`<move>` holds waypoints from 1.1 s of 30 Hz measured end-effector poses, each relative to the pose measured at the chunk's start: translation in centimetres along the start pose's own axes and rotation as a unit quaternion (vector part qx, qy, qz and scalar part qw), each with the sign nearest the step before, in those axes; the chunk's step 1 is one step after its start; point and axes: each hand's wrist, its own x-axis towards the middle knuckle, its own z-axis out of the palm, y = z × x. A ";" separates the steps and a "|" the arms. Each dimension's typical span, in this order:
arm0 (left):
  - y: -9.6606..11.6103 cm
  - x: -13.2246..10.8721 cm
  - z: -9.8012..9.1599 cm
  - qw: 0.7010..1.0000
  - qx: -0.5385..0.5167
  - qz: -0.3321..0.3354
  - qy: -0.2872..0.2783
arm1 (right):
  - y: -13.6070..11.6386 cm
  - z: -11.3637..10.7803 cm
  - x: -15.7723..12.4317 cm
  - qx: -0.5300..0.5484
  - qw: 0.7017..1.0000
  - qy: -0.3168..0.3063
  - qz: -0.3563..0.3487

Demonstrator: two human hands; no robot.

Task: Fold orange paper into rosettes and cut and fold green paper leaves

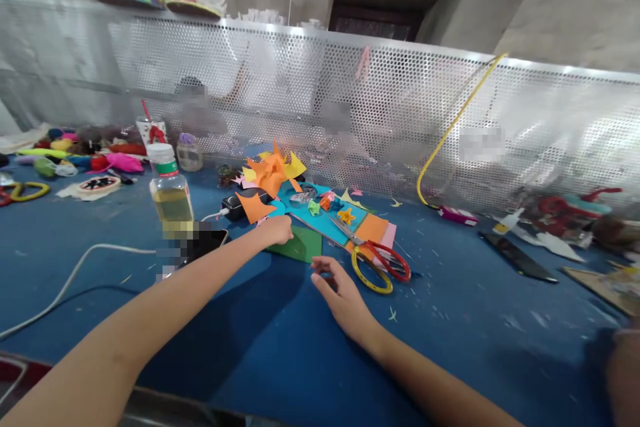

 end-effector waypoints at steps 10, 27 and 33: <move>-6.5 -4.7 -1.9 0.991 -0.018 -0.044 0.128 | -0.2 0.8 -0.7 -0.133 0.989 0.028 -0.060; -4.1 -0.3 -3.9 0.997 -0.021 0.070 -0.010 | 4.0 -9.5 -0.1 -0.424 0.892 0.130 0.083; -4.6 -3.0 -7.4 0.988 -0.094 0.109 0.058 | 3.9 -9.6 0.1 -0.487 0.856 0.135 0.109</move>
